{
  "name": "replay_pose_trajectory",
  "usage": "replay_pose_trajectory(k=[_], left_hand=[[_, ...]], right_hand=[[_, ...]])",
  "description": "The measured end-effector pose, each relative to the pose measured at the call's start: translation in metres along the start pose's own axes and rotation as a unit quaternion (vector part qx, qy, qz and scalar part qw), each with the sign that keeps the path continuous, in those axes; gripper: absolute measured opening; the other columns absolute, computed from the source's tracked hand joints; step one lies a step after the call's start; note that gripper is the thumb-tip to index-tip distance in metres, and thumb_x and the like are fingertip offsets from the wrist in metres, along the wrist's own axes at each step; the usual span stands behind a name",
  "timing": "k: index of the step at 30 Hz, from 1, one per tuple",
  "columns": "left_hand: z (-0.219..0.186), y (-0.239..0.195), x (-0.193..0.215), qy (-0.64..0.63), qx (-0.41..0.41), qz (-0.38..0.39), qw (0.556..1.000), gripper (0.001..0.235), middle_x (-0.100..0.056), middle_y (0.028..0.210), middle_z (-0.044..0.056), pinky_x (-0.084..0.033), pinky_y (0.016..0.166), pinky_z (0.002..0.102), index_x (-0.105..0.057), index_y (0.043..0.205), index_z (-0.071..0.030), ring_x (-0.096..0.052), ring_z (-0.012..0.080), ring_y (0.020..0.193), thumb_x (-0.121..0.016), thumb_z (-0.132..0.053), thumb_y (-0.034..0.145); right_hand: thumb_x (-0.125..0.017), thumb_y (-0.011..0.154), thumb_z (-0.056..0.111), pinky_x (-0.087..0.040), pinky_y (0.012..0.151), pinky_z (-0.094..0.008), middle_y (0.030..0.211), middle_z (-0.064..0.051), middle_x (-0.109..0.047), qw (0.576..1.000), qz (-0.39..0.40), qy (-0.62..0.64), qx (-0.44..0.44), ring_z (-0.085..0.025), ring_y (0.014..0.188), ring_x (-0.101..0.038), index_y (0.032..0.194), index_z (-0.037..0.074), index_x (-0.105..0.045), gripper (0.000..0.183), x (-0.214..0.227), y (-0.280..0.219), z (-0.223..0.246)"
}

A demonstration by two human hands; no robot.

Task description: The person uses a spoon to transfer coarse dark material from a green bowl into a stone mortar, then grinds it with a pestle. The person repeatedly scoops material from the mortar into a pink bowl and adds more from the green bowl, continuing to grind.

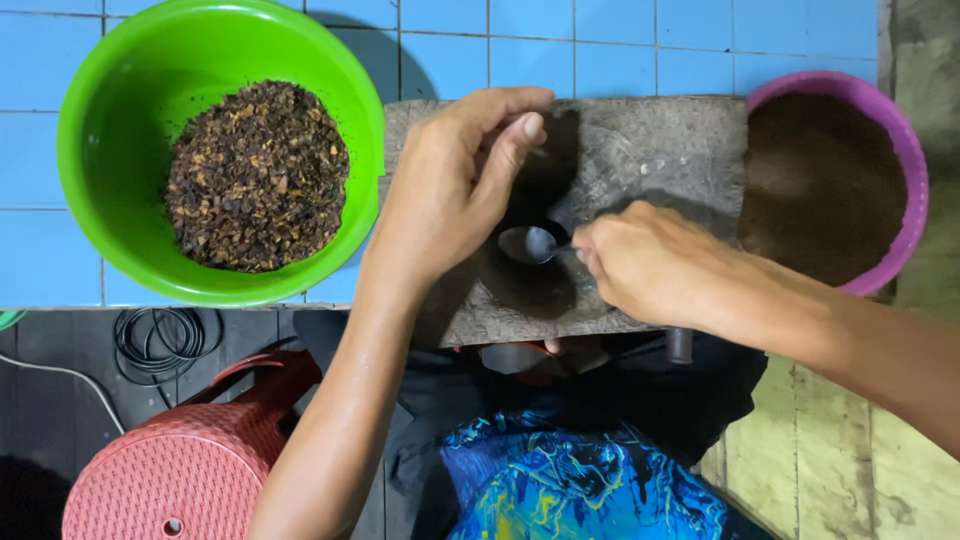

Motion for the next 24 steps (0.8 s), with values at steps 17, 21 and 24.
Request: replay_pose_trajectory(k=[17, 21, 24], left_hand=[[0.008, -0.006, -0.003, 0.007, 0.003, -0.010, 1.000, 0.029, -0.076, 0.091, 0.006, -0.052, 0.076, 0.032, -0.064, 0.119, -0.006, -0.073, 0.0195, 0.084, -0.045, -0.020, 0.103], [0.008, -0.005, -0.003, 0.007, 0.006, -0.011, 1.000, 0.029, -0.076, 0.091, 0.007, -0.053, 0.077, 0.031, -0.064, 0.119, -0.006, -0.074, 0.0188, 0.084, -0.046, -0.020, 0.103], [0.007, -0.004, -0.003, 0.006, 0.010, -0.009, 1.000, 0.030, -0.076, 0.092, 0.007, -0.054, 0.077, 0.030, -0.064, 0.120, -0.006, -0.075, 0.0182, 0.084, -0.045, -0.022, 0.103]], right_hand=[[-0.049, 0.094, -0.003, -0.062, 0.043, -0.042, 0.076, -0.008, -0.058, 0.941, -0.191, -0.254, 0.116, -0.026, 0.058, -0.060, 0.133, 0.008, -0.053, 0.041, 0.008, 0.011, -0.016], [-0.058, 0.086, 0.001, -0.064, 0.051, -0.046, 0.093, -0.013, -0.063, 0.925, -0.205, -0.273, 0.168, -0.033, 0.080, -0.067, 0.139, 0.013, -0.054, 0.054, -0.005, 0.016, -0.028], [-0.053, 0.090, 0.001, -0.063, 0.052, -0.047, 0.095, -0.012, -0.061, 0.919, -0.234, -0.273, 0.164, -0.032, 0.080, -0.065, 0.144, 0.014, -0.051, 0.056, 0.002, 0.018, -0.030]])
Point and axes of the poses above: each hand's wrist, its own y-axis towards the middle knuckle, its own x-axis out of the back of the hand, z = x × y, the point moved 3 cm from there along y, towards the middle knuckle
